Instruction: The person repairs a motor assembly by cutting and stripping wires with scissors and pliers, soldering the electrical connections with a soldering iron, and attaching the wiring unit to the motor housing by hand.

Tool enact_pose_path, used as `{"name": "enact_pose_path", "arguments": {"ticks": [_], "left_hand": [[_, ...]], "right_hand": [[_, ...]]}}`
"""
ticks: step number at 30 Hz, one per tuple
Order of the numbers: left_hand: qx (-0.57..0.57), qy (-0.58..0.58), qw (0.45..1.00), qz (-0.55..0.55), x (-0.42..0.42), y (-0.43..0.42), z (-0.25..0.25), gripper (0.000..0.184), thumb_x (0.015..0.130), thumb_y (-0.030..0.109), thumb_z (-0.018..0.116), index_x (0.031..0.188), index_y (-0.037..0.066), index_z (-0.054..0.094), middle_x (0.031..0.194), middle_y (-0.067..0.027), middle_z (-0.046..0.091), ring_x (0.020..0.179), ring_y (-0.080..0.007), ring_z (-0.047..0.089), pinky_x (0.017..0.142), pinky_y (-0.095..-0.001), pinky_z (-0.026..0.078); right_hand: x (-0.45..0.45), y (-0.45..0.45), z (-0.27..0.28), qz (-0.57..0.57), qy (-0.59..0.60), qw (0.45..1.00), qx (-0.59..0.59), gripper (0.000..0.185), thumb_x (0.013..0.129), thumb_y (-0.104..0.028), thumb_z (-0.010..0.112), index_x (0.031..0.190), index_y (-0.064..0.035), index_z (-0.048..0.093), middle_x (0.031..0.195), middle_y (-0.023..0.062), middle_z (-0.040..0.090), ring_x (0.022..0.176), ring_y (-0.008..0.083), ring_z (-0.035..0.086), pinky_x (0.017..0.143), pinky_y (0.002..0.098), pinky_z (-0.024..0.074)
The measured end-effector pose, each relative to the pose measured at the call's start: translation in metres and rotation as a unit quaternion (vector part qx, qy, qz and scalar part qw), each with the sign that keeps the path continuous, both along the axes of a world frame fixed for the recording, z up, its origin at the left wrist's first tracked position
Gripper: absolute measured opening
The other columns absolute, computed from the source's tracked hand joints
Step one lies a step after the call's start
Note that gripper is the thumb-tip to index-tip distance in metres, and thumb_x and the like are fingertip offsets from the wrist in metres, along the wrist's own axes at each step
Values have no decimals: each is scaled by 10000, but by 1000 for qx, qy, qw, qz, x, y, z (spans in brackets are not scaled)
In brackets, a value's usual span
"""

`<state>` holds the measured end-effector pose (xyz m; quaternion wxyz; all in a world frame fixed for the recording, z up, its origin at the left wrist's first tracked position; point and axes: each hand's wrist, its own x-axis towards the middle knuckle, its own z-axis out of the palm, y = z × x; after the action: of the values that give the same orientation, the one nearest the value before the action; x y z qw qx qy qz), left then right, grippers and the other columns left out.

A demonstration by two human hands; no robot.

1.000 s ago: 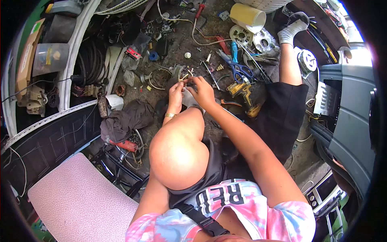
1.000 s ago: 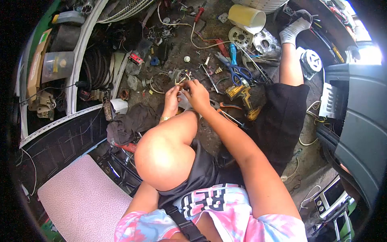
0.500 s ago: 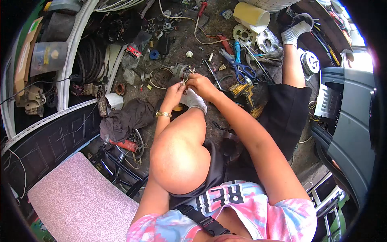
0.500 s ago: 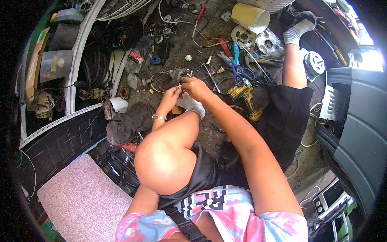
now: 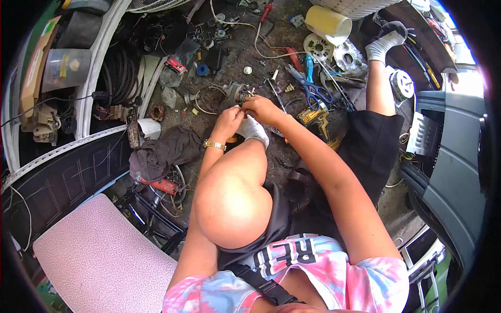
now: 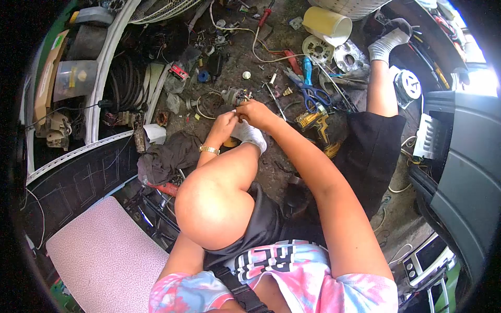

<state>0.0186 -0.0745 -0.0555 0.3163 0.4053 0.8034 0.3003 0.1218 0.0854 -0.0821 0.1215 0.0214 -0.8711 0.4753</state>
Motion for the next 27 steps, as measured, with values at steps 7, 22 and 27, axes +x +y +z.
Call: {"name": "enact_pose_path", "arguments": {"ticks": [7,22,27], "left_hand": [[33,-288,947,141,4,3,-17,327,1012,324,511,916,29,613,734,62,521,683,-55,465,618,-235,390],[116,88,987,69,11,7,-15,220,904,168,576,781,-13,556,678,-163,530,587,-248,510,575,-357,421],[77,-27,992,96,8,6,-10,240,904,202,575,796,-12,578,681,-179,573,604,-330,556,587,-394,440]], "right_hand": [[1,2,1,-57,-80,986,-137,125,740,-119,709,838,-42,714,825,174,687,779,353,670,703,422,531],[0,9,4,-176,-146,973,-44,110,757,-105,672,852,-76,719,866,136,695,825,333,669,720,414,523],[6,7,-1,-135,-62,987,-69,137,796,-129,664,925,-92,693,911,102,669,876,333,644,761,423,513]]}}
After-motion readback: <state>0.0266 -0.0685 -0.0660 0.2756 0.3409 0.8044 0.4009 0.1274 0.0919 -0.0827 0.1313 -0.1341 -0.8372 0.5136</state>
